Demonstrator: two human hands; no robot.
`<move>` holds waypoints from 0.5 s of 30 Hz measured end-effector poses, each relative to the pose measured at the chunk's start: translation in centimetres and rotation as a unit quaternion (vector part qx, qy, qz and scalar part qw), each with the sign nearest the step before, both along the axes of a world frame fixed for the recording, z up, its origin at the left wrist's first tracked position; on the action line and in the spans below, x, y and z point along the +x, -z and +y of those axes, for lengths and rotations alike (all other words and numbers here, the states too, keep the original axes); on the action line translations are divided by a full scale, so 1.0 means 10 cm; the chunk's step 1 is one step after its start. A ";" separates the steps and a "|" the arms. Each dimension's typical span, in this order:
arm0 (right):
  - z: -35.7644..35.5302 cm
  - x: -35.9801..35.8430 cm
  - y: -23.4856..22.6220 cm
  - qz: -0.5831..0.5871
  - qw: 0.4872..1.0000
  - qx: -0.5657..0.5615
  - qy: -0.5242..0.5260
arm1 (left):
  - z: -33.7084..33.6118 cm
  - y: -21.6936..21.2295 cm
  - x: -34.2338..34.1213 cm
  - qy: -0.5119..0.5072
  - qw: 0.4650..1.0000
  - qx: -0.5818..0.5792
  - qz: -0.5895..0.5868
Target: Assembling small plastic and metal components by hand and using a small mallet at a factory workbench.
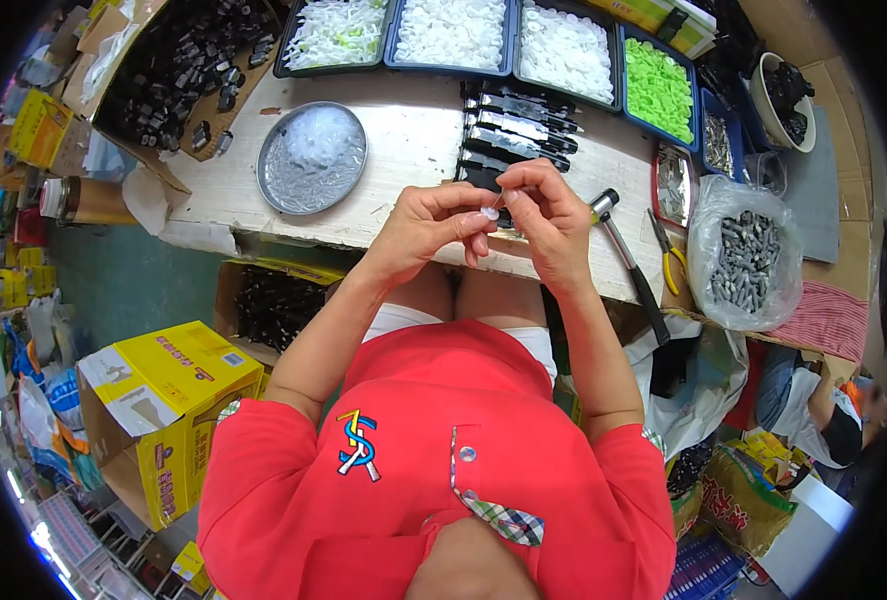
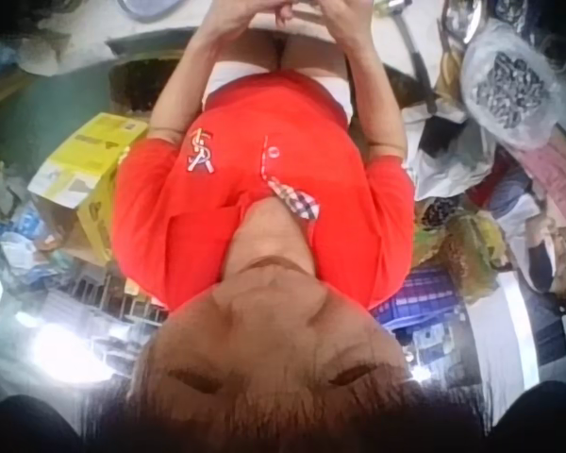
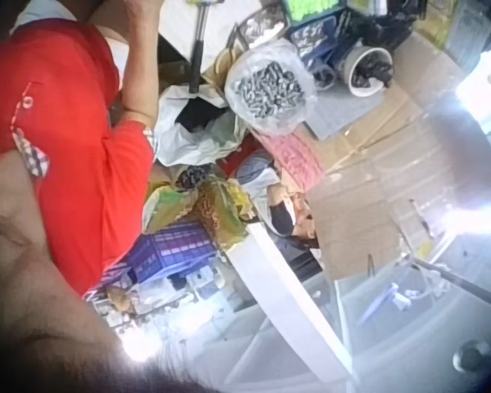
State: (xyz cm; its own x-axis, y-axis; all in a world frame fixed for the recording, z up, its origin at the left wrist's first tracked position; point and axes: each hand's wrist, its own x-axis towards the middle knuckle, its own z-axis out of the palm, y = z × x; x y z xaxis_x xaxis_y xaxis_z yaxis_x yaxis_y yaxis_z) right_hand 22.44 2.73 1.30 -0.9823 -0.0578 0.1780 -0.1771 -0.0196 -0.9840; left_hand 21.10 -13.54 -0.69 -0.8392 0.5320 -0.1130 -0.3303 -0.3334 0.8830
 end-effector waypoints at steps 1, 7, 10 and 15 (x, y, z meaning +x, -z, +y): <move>0.00 0.00 0.01 0.001 1.000 0.004 0.000 | 0.00 0.00 0.00 -0.004 1.000 0.006 -0.006; 0.00 0.01 0.07 0.051 0.996 0.077 -0.008 | 0.01 0.12 0.04 -0.039 0.998 0.050 -0.028; 0.02 0.01 0.11 0.103 0.983 0.151 0.008 | 0.03 0.18 0.04 -0.065 0.993 0.075 -0.062; 0.01 0.01 0.24 0.195 0.954 0.225 0.036 | 0.06 0.24 0.02 -0.093 0.989 0.074 -0.088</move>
